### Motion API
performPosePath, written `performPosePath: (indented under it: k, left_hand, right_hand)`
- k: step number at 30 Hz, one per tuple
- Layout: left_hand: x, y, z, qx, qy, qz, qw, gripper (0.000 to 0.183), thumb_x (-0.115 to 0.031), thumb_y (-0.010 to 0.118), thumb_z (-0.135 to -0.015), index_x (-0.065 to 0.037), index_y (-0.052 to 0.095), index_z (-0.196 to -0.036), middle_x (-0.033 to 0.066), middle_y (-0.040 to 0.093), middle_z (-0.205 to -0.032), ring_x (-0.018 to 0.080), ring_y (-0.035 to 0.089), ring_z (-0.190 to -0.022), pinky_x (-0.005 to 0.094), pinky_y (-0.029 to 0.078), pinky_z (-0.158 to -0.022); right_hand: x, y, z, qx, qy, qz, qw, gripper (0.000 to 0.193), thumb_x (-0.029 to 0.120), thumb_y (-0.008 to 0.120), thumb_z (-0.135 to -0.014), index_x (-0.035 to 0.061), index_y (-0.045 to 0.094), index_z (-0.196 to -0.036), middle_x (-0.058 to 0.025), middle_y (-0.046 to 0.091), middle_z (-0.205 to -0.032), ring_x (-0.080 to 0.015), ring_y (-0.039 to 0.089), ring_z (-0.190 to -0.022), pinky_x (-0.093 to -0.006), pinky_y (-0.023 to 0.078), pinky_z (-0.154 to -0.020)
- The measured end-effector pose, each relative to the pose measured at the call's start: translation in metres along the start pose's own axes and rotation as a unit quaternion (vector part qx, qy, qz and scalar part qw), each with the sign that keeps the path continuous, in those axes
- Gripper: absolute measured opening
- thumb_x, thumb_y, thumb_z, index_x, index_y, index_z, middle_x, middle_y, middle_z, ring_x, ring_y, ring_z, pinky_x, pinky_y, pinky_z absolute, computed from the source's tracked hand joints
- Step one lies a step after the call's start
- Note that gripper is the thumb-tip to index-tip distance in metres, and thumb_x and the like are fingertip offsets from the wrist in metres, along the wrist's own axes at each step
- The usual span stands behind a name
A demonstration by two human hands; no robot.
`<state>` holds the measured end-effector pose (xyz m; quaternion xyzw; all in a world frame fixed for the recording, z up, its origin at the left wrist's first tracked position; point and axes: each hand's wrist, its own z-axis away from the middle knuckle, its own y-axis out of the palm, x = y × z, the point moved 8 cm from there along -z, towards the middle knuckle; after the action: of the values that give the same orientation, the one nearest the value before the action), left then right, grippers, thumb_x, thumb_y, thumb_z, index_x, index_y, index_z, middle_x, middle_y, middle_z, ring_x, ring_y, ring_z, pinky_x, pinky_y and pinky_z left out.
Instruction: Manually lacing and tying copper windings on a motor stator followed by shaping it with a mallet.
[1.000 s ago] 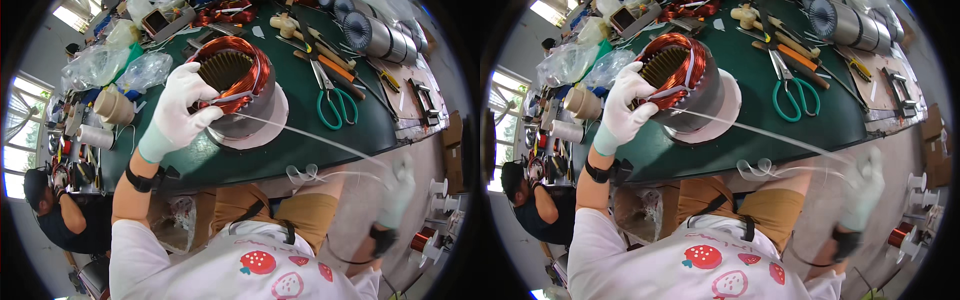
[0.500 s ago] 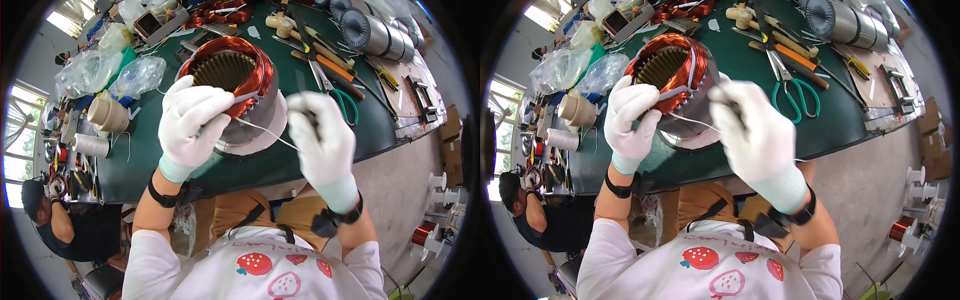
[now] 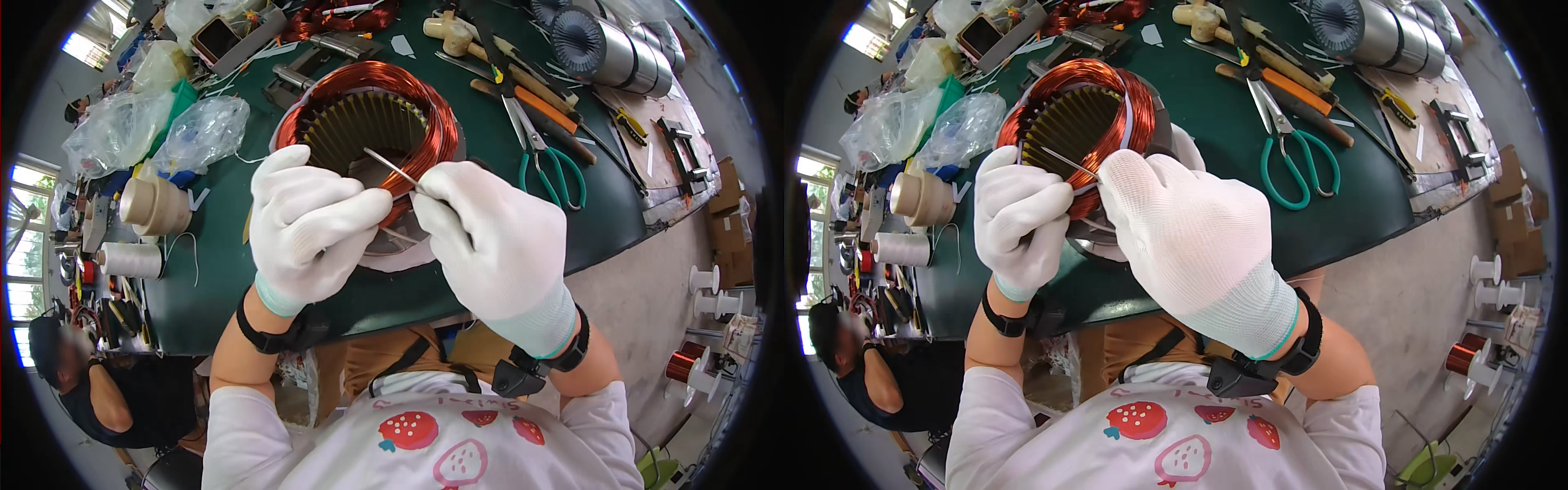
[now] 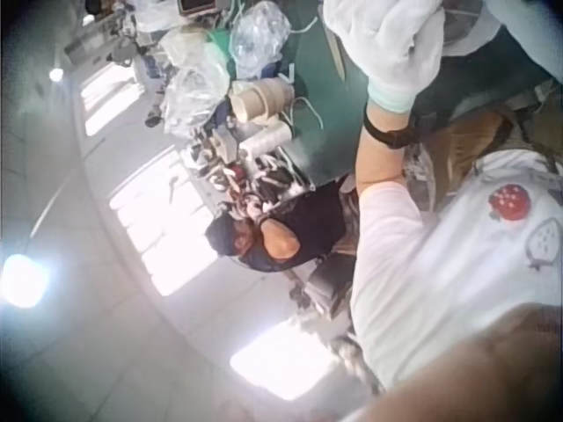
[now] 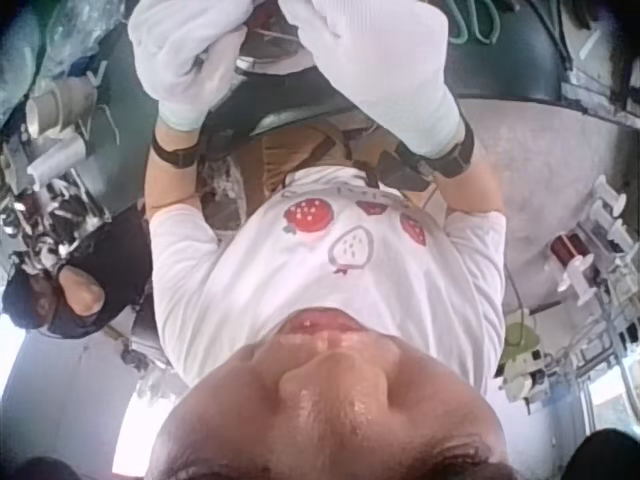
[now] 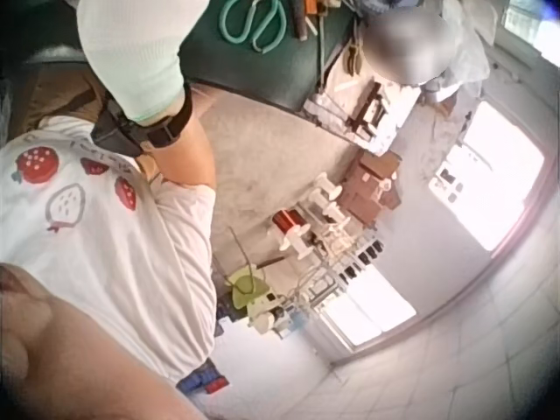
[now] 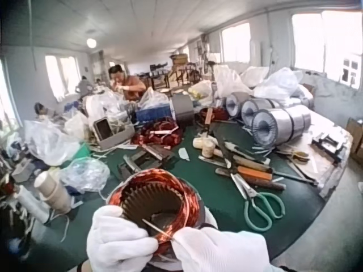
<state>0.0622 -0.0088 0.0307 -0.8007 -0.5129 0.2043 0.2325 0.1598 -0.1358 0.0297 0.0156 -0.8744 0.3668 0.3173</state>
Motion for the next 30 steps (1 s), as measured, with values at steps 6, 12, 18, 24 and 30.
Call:
performPosePath:
  k: [6, 12, 18, 24, 30]
  left_hand:
    - [-0.005, 0.002, 0.001, 0.017, -0.012, -0.007, 1.000, 0.037, -0.002, 0.079, -0.067, -0.015, 0.075, -0.102, -0.0006, 0.065, -0.097, 0.0199, 0.059, -0.092, 0.0419, 0.042, -0.100]
    - [0.000, -0.012, -0.011, 0.008, -0.050, 0.036, 0.998, 0.031, 0.002, 0.065, -0.082, -0.006, 0.072, -0.111, 0.0049, 0.071, -0.097, 0.0239, 0.063, -0.090, 0.0393, 0.046, -0.096]
    - [0.023, -0.004, -0.047, 0.202, -0.256, 0.072, 0.943, 0.028, -0.014, 0.049, -0.101, -0.003, 0.071, -0.115, 0.0125, 0.074, -0.098, 0.0152, 0.070, -0.090, 0.0270, 0.053, -0.083]
    - [0.033, 0.009, -0.075, 0.341, -0.151, 0.026, 0.927, 0.026, -0.017, 0.054, -0.099, -0.004, 0.069, -0.115, 0.0129, 0.073, -0.104, 0.0201, 0.070, -0.093, 0.0293, 0.052, -0.085]
    - [0.069, 0.019, -0.069, 0.401, 0.045, -0.013, 0.915, 0.023, -0.003, 0.066, -0.077, -0.005, 0.069, -0.100, 0.0146, 0.065, -0.091, 0.0331, 0.061, -0.087, 0.0395, 0.051, -0.082]
  right_hand:
    - [-0.016, -0.017, 0.031, -0.056, 0.163, -0.272, 0.947, 0.016, 0.009, 0.066, -0.095, 0.0020, 0.070, -0.109, -0.0014, 0.064, -0.076, -0.0052, 0.058, -0.059, -0.0236, 0.048, -0.055]
    - [-0.023, 0.068, 0.126, 0.250, 0.440, -0.451, 0.735, 0.031, 0.027, 0.051, -0.104, 0.0018, 0.067, -0.112, 0.0010, 0.058, -0.073, -0.0041, 0.051, -0.052, -0.0214, 0.038, -0.045]
    - [0.000, 0.036, 0.084, 0.205, 0.391, -0.535, 0.720, 0.039, 0.032, 0.045, -0.107, 0.0010, 0.061, -0.125, 0.0013, 0.054, -0.065, -0.0010, 0.038, -0.046, -0.0170, 0.028, -0.042]
    - [-0.004, 0.067, 0.063, 0.148, 0.400, -0.707, 0.564, 0.039, 0.038, 0.059, -0.101, 0.0020, 0.067, -0.114, -0.0007, 0.057, -0.068, -0.0054, 0.045, -0.048, -0.0191, 0.034, -0.046]
    - [-0.019, 0.054, 0.058, 0.125, 0.318, -0.446, 0.828, 0.035, 0.034, 0.054, -0.104, 0.0028, 0.068, -0.108, -0.0019, 0.063, -0.077, -0.0064, 0.054, -0.056, -0.0223, 0.043, -0.048]
